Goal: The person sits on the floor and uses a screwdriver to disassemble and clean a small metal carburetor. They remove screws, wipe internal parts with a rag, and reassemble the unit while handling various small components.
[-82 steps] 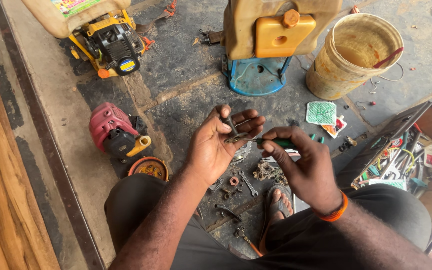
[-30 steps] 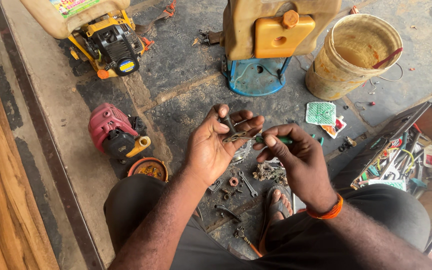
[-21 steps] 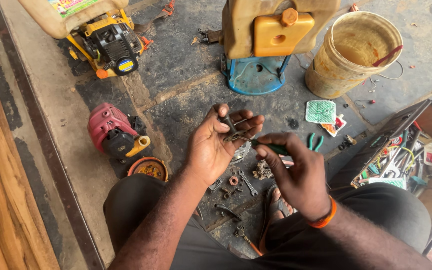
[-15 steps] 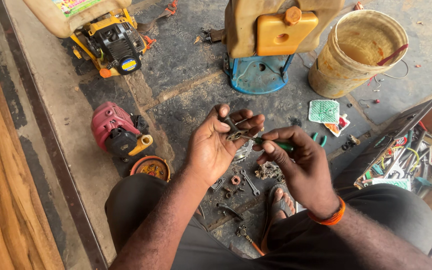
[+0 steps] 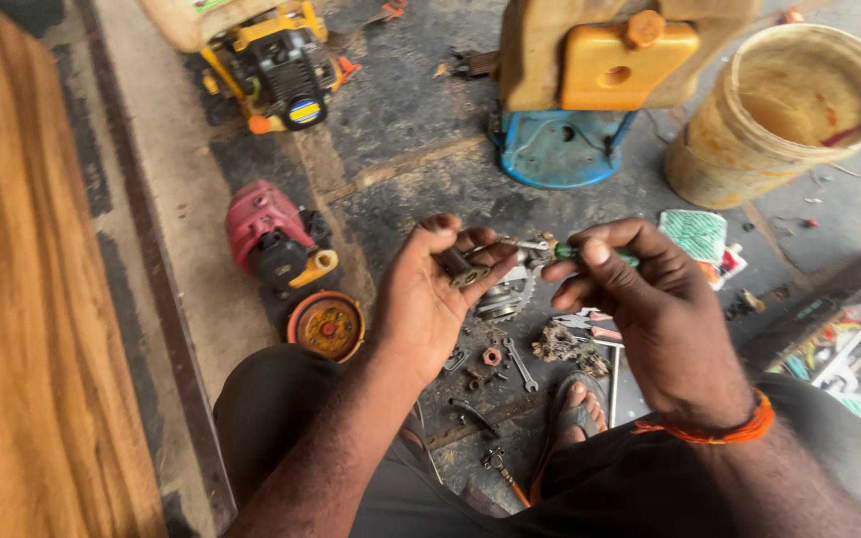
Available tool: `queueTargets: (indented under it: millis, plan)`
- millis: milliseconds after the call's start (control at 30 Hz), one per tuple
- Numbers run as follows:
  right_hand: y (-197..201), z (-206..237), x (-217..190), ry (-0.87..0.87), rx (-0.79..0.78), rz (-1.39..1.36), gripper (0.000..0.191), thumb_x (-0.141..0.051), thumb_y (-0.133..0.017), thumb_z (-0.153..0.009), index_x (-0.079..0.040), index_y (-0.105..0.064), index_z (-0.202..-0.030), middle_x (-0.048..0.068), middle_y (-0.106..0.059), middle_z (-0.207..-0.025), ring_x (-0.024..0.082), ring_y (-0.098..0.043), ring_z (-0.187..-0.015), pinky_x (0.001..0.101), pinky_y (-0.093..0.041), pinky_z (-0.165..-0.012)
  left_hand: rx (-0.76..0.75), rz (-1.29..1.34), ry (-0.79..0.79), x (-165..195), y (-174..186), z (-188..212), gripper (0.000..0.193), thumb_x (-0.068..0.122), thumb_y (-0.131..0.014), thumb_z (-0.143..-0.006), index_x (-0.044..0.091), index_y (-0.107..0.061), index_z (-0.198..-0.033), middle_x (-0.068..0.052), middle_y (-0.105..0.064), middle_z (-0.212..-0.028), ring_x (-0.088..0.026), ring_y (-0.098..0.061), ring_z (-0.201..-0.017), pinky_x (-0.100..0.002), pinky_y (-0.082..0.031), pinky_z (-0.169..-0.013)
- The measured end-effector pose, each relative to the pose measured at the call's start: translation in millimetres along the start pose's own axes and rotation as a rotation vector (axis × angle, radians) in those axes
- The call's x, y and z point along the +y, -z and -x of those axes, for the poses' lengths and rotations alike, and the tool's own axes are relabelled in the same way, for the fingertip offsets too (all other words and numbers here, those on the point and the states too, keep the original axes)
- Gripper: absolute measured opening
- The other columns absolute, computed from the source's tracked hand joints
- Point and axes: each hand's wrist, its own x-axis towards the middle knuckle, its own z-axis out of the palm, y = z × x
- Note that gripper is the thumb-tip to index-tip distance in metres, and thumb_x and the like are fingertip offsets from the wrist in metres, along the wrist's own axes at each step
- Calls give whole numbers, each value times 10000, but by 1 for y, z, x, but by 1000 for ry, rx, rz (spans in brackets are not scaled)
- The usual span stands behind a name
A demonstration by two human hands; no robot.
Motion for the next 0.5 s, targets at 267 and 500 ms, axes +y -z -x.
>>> queueTargets:
  millis: [267, 500]
  plan:
    - [-30, 30, -39, -1, -88, 27, 183, -135, -616, -1025, 29, -621, -1106, 182, -751, -998, 214, -712, -855, 325, -568, -792, 44, -409, -89, 14, -33, 71, 398, 387, -589, -1030, 71, -613, -1271, -72, -664, -1041, -195, -716, -1003, -431, -615, -953]
    - [-63, -5, 3, 125, -135, 355, 192, -124, -650, -1003, 31, -629, -1113, 131, -764, -967, 169, -719, -840, 285, -565, -768, -30, -448, -138, 33, 19, 50, 241, 246, -678, -1013, 61, -688, -1167, -58, -716, -990, -160, -715, -865, -374, -639, -803]
